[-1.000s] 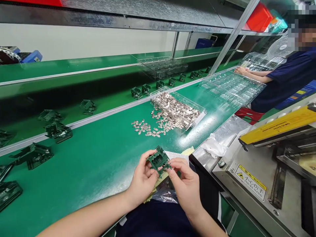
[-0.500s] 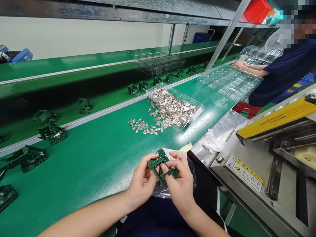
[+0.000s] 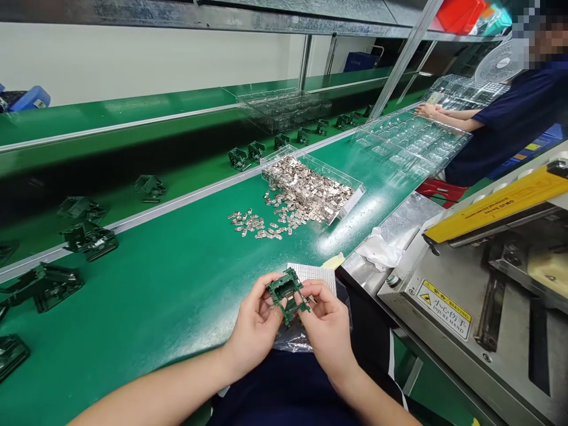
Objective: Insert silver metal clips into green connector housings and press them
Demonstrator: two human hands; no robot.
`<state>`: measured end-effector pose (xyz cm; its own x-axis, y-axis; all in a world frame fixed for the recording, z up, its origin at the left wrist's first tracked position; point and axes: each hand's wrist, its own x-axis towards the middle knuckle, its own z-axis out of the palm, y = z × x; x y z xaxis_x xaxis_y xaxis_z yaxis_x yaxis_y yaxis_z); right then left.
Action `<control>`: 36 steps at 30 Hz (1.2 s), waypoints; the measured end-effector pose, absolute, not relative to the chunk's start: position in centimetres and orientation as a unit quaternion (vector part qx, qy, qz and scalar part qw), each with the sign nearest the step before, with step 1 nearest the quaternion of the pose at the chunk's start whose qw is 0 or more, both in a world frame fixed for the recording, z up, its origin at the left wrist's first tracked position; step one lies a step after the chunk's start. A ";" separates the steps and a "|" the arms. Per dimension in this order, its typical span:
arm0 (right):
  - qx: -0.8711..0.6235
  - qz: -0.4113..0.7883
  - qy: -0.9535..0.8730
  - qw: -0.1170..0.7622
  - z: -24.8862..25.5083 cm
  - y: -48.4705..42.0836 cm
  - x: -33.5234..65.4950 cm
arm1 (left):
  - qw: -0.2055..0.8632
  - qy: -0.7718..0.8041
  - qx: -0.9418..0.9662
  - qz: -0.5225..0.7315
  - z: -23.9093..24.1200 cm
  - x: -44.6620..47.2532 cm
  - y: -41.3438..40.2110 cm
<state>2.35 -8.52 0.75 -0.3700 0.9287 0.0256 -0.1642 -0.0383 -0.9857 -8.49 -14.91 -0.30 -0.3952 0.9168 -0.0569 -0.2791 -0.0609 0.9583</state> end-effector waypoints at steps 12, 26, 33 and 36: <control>-0.379 0.696 -0.446 0.416 0.9 -8.8 2.3 | 0.422 0.556 0.343 0.629 -0.3 -8.2 -15.2; -0.441 0.738 -0.387 0.334 -5.9 -7.2 7.5 | 0.312 0.567 0.491 0.583 -1.8 -8.9 -6.4; -0.378 0.795 -0.351 0.320 -6.4 -5.7 6.0 | 0.291 0.591 0.504 0.559 -3.0 -7.8 -5.4; -0.358 0.807 -0.342 0.321 -7.0 -5.7 6.1 | 0.264 0.614 0.510 0.541 -2.9 -7.7 -5.6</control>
